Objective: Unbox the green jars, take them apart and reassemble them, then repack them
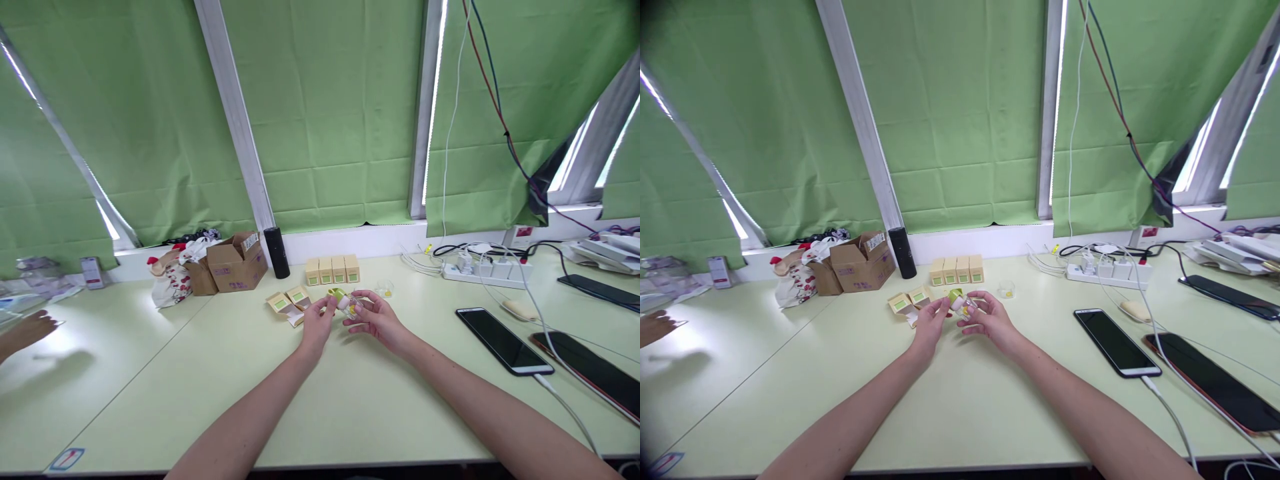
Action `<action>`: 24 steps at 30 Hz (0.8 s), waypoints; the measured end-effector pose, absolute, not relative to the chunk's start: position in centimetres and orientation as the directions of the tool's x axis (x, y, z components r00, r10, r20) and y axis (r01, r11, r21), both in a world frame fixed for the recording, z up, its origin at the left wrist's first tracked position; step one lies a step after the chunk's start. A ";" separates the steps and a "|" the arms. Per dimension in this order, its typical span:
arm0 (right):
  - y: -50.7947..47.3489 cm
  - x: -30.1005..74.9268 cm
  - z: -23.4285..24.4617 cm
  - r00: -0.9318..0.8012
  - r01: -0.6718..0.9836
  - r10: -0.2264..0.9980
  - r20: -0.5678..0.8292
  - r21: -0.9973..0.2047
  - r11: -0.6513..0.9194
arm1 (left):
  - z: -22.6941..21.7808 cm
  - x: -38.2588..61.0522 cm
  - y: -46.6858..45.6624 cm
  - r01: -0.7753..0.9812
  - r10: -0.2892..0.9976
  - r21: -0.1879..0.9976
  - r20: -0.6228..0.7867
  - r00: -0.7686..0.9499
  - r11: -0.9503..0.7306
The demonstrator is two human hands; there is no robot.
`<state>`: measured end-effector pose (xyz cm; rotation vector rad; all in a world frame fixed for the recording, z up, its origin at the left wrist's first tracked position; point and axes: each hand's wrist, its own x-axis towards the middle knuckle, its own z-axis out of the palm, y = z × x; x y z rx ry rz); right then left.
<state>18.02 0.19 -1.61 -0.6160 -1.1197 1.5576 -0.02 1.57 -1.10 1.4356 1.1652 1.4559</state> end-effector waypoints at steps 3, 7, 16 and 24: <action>0.0 18.2 -1.4 -0.321 -0.496 0.933 0.161 -0.868 -0.020 | -1.2 0.0 1.6 0.081 0.953 0.954 0.295 -0.068 -0.290; 0.0 18.3 -1.3 -0.333 -0.511 0.931 0.150 -0.859 -0.045 | -1.3 0.1 1.6 0.089 0.952 0.952 0.299 -0.070 -0.293; 0.3 18.4 -1.8 -0.351 -0.498 0.923 0.156 -0.866 -0.043 | -1.3 0.0 1.7 0.092 0.947 0.947 0.313 -0.067 -0.306; 0.1 18.2 -1.6 -0.356 -0.490 0.920 0.163 -0.871 -0.036 | -1.1 0.2 1.2 0.093 0.940 0.938 0.339 -0.042 -0.335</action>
